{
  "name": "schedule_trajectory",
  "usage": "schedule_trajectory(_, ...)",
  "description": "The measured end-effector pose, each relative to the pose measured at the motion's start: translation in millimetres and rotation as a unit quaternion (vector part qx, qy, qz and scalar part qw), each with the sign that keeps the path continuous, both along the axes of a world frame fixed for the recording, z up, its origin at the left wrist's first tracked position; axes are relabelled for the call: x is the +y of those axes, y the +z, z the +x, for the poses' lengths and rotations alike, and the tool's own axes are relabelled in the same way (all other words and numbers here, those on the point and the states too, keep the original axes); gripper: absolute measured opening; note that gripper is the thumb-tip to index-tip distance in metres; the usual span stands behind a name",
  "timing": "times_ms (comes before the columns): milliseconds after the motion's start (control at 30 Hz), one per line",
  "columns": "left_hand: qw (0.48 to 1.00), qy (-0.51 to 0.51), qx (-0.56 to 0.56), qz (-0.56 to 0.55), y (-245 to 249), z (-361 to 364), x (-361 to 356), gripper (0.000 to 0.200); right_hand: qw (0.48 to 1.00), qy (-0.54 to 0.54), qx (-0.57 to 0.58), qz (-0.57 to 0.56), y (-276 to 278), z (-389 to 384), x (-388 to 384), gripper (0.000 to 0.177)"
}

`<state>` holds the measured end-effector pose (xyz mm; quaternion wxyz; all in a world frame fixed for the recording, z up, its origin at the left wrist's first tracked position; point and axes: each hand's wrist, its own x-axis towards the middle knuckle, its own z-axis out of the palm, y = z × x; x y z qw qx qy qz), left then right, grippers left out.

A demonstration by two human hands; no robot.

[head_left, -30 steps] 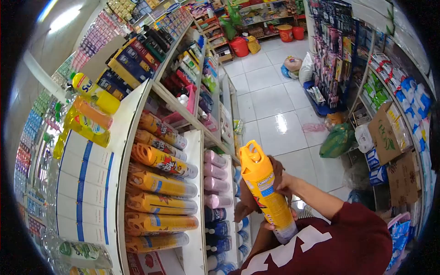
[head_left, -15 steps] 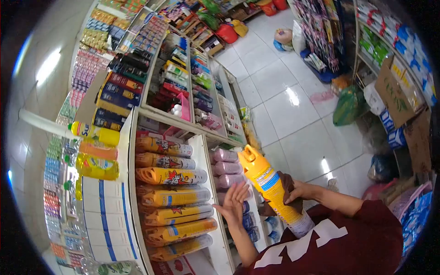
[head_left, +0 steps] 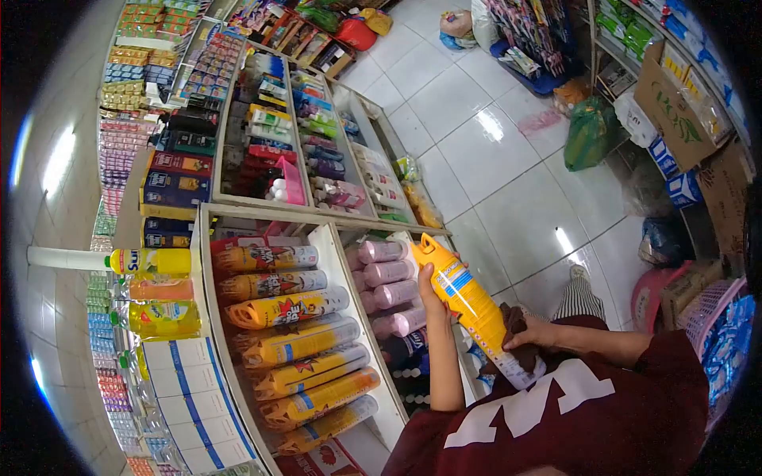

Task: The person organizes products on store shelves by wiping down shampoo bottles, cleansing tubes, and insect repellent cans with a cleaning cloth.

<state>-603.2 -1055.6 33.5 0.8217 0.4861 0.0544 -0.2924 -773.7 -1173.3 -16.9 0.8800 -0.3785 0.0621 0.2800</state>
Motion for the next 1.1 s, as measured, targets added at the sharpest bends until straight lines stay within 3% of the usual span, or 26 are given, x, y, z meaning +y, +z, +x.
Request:
schedule_trajectory(267,0.999,-0.015,-0.005,-0.038,-10,5,-21,0.046,0.961,0.011,-0.164,-0.221,36,-18,-23,0.054)
schedule_trajectory(367,0.995,-0.004,-0.036,-0.089,4,3,-23,0.050,0.971,0.032,-0.154,-0.178,40,-10,-30,0.055)
schedule_trajectory(400,0.992,0.005,-0.053,-0.116,15,1,-20,0.052,0.988,0.063,-0.086,-0.110,40,-7,-32,0.053)
schedule_trajectory(500,0.971,0.051,-0.136,-0.191,71,-12,-8,0.060,0.985,0.099,-0.045,-0.131,45,-4,-43,0.051)
schedule_trajectory(567,0.933,0.117,-0.224,-0.258,121,-34,0,0.068,0.998,0.033,0.021,-0.042,27,-14,-43,0.049)
schedule_trajectory(600,0.879,0.053,-0.287,-0.377,130,-39,19,0.084,0.999,0.021,0.038,-0.013,23,-18,-43,0.050)
schedule_trajectory(733,0.779,0.105,-0.488,-0.380,197,-84,29,0.074,0.998,-0.008,0.041,0.046,20,-20,-36,0.052)
schedule_trajectory(933,0.719,0.151,-0.587,-0.341,240,-116,22,0.058,0.987,-0.118,-0.063,0.085,51,28,-41,0.055)
schedule_trajectory(1100,0.690,0.194,-0.612,-0.336,252,-127,24,0.046,0.977,-0.140,-0.136,0.085,80,51,-59,0.057)
